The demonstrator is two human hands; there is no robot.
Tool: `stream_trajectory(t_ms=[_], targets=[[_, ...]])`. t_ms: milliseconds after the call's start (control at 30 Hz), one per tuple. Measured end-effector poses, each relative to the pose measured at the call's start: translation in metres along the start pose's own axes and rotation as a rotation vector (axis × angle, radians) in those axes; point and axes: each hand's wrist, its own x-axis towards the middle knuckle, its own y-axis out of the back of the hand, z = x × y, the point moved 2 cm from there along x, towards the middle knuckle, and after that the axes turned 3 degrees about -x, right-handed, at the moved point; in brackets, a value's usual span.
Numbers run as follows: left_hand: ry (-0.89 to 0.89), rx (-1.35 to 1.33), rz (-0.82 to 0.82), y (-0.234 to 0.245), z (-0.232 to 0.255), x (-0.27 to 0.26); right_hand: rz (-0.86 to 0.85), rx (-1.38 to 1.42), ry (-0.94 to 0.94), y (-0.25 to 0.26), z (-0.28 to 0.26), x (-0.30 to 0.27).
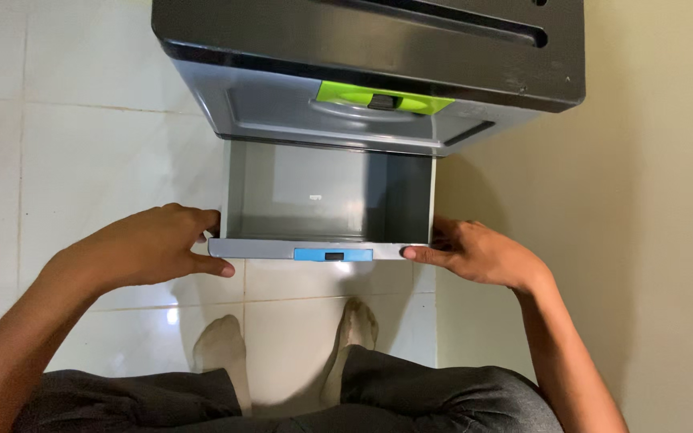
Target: The person assembles a small plastic drawer unit by attaching a black lid to the top and securing it with clips. They then test the drawers by opening and closing each one.
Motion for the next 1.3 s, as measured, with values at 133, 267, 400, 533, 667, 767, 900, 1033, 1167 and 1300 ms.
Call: stream_trajectory(t_ms=[133,267,400,533,667,767,900,1033,1167,1300], targets=[[0.033,0.054,-0.058,-0.005,0.004,-0.007,-0.043,-0.027,0.029,-0.005,0.001,-0.006],[0.031,0.074,-0.1,-0.012,0.007,-0.011,-0.057,-0.041,0.063,-0.01,0.002,-0.011],[0.028,0.088,-0.125,-0.018,0.006,-0.015,-0.119,-0.079,0.078,-0.017,0.003,-0.016],[0.048,0.125,-0.163,-0.025,0.005,-0.019,-0.189,-0.208,-0.023,-0.022,0.006,-0.023],[0.066,0.162,-0.193,-0.034,0.008,-0.022,-0.203,-0.141,0.05,-0.025,0.004,-0.028],[0.059,0.178,-0.2,-0.036,0.01,-0.026,-0.216,-0.155,0.008,-0.028,0.005,-0.033],[0.089,0.221,-0.209,-0.039,0.012,-0.032,-0.214,-0.176,0.011,-0.032,0.006,-0.037],[0.079,0.23,-0.218,-0.044,0.012,-0.036,-0.259,-0.222,-0.007,-0.037,0.009,-0.04],[0.088,0.245,-0.248,-0.048,0.009,-0.039,-0.274,-0.194,0.056,-0.042,0.008,-0.041],[0.075,0.248,-0.239,-0.052,0.006,-0.038,-0.316,-0.196,0.031,-0.043,0.007,-0.042]])
